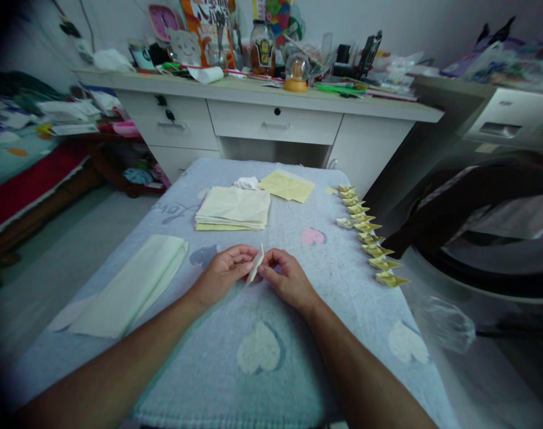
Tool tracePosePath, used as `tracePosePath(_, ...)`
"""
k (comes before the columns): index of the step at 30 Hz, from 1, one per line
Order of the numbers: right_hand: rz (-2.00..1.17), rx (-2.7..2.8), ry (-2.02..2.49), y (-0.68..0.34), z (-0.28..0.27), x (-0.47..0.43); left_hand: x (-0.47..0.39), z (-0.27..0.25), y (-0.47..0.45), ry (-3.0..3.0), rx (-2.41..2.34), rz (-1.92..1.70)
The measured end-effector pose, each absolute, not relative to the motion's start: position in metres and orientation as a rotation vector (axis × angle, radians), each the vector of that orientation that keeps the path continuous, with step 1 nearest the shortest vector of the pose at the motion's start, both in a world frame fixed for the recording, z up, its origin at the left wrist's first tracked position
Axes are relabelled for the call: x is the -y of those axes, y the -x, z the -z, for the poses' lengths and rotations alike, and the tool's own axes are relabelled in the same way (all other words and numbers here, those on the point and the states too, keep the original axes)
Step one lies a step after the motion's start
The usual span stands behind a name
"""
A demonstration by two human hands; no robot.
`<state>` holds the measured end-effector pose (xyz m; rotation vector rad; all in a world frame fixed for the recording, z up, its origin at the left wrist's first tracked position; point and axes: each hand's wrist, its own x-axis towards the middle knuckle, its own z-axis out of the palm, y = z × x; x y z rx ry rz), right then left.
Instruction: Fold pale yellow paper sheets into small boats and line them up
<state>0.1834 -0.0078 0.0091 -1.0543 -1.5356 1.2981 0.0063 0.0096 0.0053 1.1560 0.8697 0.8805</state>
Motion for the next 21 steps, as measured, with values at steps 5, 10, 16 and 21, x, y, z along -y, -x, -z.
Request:
tracePosePath(5, -1.243, 1.543, 1.100, -0.1815, -0.0076, 0.0075, -0.0110, 0.0001, -0.0052, -1.198, -0.870, -0.884)
tracePosePath(10, -1.216, 1.549, 1.142, -0.1812, -0.0064, 0.0066, -0.0129, 0.0008, -0.0037, -1.277, -0.848, -0.861)
tracePosePath(16, -1.235, 1.561, 1.122, -0.1830, -0.0056, 0.0066, -0.0127, 0.0011, -0.0040, -1.248, -0.903, -0.873)
tracePosePath(21, -1.136, 1.505, 1.146, -0.1811, -0.0038, 0.0067, -0.0108, -0.0008, -0.0051, -1.299, -0.920, -0.879)
